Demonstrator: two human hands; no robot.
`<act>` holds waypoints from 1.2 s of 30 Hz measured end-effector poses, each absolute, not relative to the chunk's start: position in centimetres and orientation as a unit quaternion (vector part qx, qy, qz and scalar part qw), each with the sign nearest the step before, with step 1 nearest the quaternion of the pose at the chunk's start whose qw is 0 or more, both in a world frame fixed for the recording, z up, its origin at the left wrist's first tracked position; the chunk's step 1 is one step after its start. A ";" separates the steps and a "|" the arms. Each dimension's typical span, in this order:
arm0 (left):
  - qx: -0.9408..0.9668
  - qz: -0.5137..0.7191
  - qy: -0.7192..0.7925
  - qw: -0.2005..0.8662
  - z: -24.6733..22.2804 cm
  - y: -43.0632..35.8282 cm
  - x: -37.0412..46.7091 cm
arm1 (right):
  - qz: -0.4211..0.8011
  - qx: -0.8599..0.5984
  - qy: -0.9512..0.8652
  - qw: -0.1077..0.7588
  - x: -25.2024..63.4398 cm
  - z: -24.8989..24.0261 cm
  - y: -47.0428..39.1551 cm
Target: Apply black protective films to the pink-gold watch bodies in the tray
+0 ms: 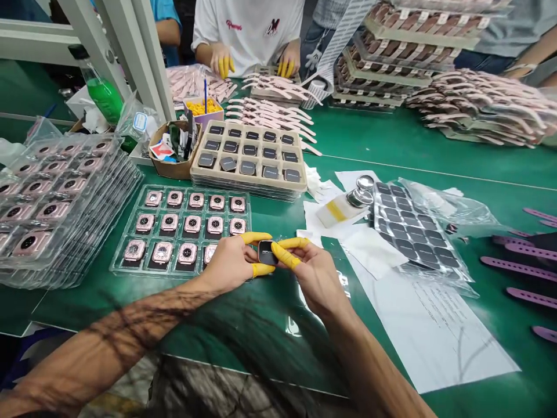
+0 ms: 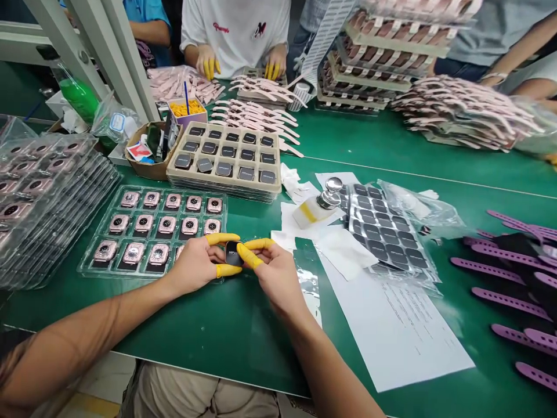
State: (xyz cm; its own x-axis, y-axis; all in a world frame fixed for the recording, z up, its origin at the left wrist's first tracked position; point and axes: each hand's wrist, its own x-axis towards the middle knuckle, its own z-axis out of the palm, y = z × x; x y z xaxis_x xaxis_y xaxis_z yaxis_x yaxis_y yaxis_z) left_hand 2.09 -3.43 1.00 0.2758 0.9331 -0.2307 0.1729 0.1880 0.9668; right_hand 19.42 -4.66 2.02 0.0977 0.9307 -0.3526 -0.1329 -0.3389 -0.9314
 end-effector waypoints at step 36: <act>0.402 0.411 0.456 0.679 1.2 -3.5 2.6 | 0.041 -0.479 -0.848 0.223 23.0 0.5 -4.1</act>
State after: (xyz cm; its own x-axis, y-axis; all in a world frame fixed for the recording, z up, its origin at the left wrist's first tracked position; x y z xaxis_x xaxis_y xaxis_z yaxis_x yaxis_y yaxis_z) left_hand 2.61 -3.49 1.19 0.2469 0.9248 -0.2894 -0.1909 0.3393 0.9211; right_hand 22.97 -4.06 0.50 -0.4414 0.8310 0.3386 0.7943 0.5373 -0.2833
